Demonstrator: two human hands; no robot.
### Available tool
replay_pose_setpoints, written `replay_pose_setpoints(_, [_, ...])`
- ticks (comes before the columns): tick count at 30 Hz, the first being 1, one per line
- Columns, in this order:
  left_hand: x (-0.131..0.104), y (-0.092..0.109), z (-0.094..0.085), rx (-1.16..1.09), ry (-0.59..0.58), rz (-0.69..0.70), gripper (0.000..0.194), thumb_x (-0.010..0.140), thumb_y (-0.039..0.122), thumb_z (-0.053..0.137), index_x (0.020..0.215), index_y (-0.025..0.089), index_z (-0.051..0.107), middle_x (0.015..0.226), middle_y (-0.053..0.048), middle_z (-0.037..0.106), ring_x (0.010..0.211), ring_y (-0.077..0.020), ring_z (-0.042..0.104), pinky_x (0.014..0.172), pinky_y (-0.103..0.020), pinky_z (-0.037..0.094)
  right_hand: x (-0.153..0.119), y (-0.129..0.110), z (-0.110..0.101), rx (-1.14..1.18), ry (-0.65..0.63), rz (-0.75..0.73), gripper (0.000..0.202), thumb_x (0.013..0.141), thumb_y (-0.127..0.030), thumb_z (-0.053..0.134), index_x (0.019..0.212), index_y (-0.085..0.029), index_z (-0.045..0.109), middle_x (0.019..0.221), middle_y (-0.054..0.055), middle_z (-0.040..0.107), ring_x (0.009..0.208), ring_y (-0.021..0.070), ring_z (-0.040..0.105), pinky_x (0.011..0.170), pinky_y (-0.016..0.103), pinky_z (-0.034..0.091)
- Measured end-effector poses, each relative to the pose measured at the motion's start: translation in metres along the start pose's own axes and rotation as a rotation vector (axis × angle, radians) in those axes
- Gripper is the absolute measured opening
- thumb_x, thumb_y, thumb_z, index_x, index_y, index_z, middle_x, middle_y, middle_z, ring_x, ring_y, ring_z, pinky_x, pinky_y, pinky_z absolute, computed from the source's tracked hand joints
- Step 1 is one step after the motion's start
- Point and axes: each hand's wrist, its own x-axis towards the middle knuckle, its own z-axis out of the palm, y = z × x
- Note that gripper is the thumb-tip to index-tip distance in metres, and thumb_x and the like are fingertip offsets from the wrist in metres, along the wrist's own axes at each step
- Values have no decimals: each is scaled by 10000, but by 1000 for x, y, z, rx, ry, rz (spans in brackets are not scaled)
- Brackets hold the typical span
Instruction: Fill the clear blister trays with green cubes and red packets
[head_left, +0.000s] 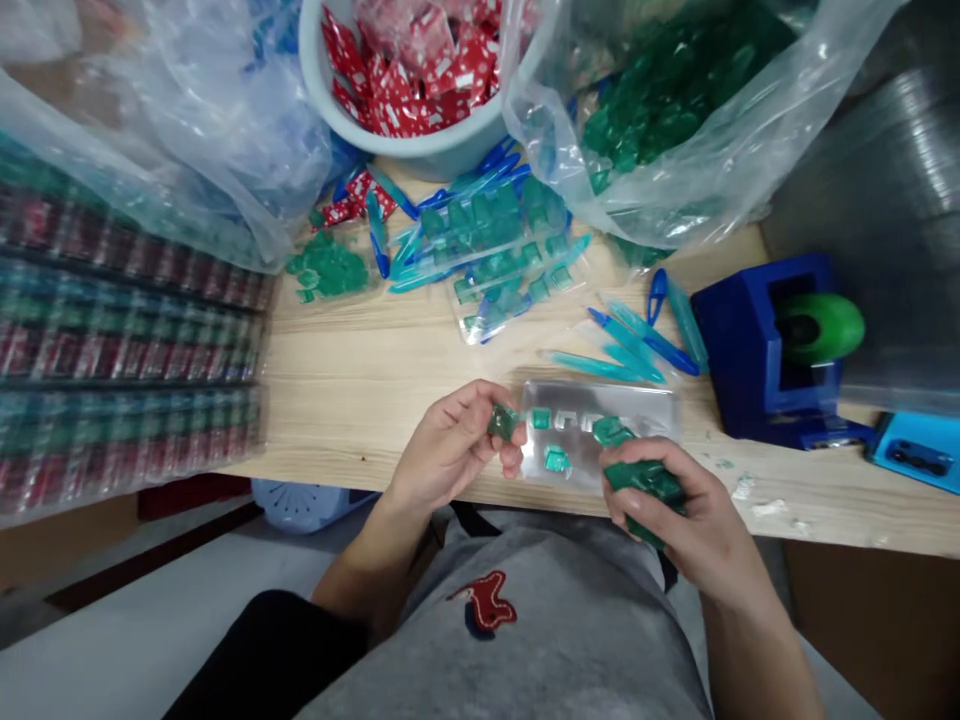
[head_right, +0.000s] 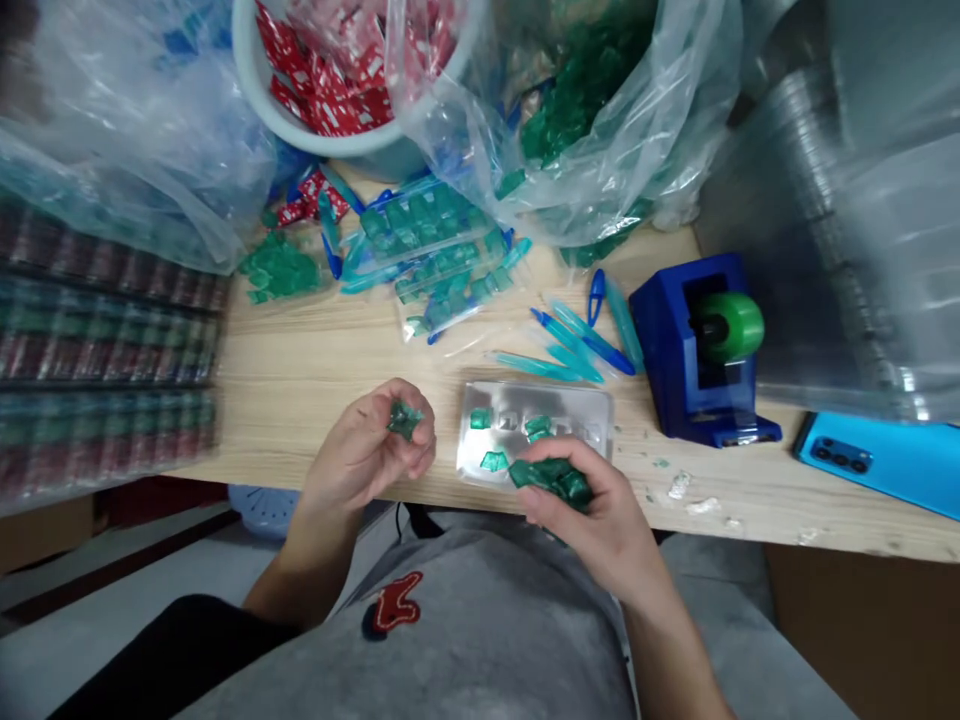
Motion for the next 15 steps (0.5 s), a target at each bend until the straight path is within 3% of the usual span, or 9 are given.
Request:
replay_pose_setpoints(4, [-6, 0, 8, 130, -36, 100, 210, 824, 394, 746, 897, 200, 716, 877, -14, 733, 603, -83, 667, 586, -210, 578, 0, -11, 9, -307, 56, -105, 178, 792, -182, 678, 951, -264, 680, 871, -1, 700, 738, 148, 655, 650, 259, 519])
replay_pose_setpoints(8, [-15, -4, 15, 387, -5, 269, 190, 862, 250, 715, 1052, 258, 718, 955, -12, 747, 749, -109, 713, 726, -227, 602, -4, -13, 12, -535, 19, -153, 249, 874, -204, 613, 1099, -296, 668, 1028, 19, 691, 956, 193, 653, 850, 345, 524])
replay_pose_setpoints(11, [-22, -8, 19, 630, 21, 431, 392, 831, 117, 720, 1179, 286, 659, 1034, -17, 747, 903, -145, 718, 838, -265, 601, -8, -20, 14, -466, 50, -204, 167, 880, -285, 658, 1046, -297, 682, 990, 5, 717, 920, 192, 656, 838, 341, 526])
replay_pose_setpoints(15, [-29, -12, 20, 808, -103, 485, 601, 830, 48, 692, 1318, 371, 557, 1142, -6, 719, 1052, -158, 684, 932, -294, 571, -10, -35, 21, -311, 155, -254, 134, 838, -327, 727, 964, -291, 697, 923, -6, 735, 858, 190, 668, 787, 330, 533])
